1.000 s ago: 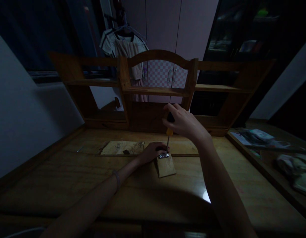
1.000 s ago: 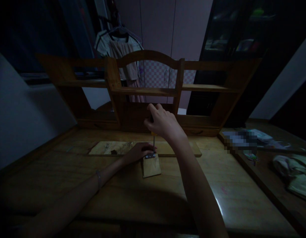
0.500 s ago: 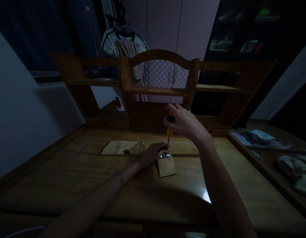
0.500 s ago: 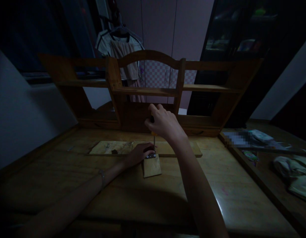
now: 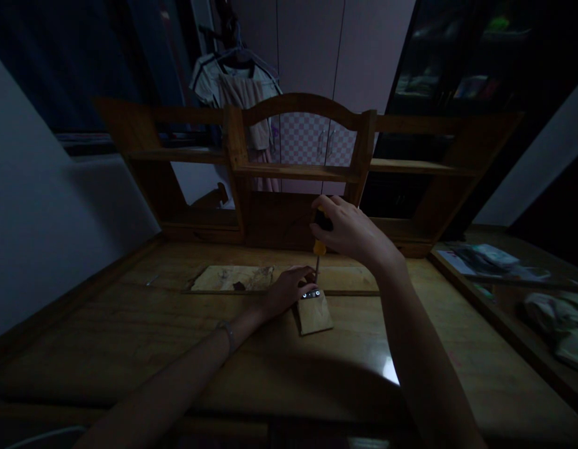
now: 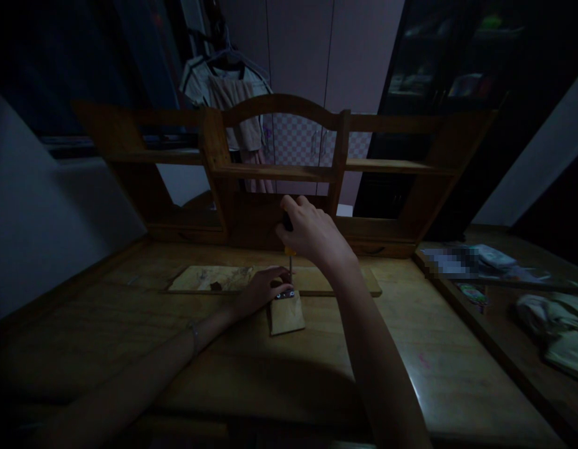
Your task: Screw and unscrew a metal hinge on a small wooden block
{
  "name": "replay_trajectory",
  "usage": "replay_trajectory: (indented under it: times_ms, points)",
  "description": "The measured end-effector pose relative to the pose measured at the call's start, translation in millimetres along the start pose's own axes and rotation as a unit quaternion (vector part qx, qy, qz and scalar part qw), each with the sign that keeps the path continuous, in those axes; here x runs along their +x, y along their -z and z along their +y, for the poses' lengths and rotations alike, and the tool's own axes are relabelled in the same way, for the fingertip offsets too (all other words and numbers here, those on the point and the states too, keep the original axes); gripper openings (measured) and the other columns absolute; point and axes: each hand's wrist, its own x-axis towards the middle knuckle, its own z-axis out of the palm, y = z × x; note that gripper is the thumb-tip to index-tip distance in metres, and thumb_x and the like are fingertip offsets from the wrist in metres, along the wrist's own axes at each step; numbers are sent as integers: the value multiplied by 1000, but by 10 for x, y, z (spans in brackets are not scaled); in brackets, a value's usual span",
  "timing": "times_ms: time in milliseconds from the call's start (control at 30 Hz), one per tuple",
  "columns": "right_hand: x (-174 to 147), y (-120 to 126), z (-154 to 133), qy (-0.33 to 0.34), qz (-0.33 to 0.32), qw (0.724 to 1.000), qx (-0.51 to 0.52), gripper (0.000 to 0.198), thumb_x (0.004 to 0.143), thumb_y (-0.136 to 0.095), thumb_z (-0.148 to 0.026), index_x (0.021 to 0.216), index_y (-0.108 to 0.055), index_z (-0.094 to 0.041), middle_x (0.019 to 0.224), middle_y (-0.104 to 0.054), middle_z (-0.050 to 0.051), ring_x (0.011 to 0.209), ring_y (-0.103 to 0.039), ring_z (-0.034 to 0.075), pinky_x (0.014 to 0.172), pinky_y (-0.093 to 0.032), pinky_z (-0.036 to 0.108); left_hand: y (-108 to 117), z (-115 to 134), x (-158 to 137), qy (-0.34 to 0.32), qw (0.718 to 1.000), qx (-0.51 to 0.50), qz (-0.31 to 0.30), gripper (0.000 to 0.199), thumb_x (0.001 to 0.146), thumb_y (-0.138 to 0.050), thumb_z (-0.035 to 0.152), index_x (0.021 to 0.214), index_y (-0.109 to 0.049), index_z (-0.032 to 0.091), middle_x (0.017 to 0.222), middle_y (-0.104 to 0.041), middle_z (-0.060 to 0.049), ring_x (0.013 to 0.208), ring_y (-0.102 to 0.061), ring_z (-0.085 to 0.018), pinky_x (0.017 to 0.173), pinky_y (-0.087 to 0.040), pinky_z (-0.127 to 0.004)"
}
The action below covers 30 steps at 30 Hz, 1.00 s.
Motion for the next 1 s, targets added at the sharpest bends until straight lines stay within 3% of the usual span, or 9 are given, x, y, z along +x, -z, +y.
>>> replay_trajectory:
  times_ms: [300,500,633,1000]
  points:
    - [-2,30,16,18,7,1000,0,24,85,-53,-24,108,-54,-21,106,-59,8,94,-59,22,84,-43,34,4,12,-6,-4,1000,-3,-7,26,79,-71,24,102,-60,22,91,-67,0,85,-64,-15,76,-52,-25]
    - [0,19,34,10,3,1000,3,22,88,-53,-34,105,-53,-21,100,-61,7,87,-60,21,79,-43,34,3,-3,-2,3,1000,-22,-16,25,80,-70,25,102,-59,22,90,-67,1,84,-64,-14,74,-53,-24]
    - [12,20,70,13,3,1000,2,15,87,-52,-28,100,-52,-21,97,-62,7,88,-59,21,78,-43,34,17,10,2,2,1000,-24,-13,21,80,-70,27,99,-62,22,91,-68,0,84,-64,-14,75,-51,-24]
    - [-1,44,93,19,-3,1000,5,24,83,-52,-26,106,-51,-21,102,-62,7,88,-58,22,78,-41,34,39,52,-1,25,996,-86,-20,14,87,-58,28,96,-66,21,96,-71,-1,89,-66,-15,81,-50,-24]
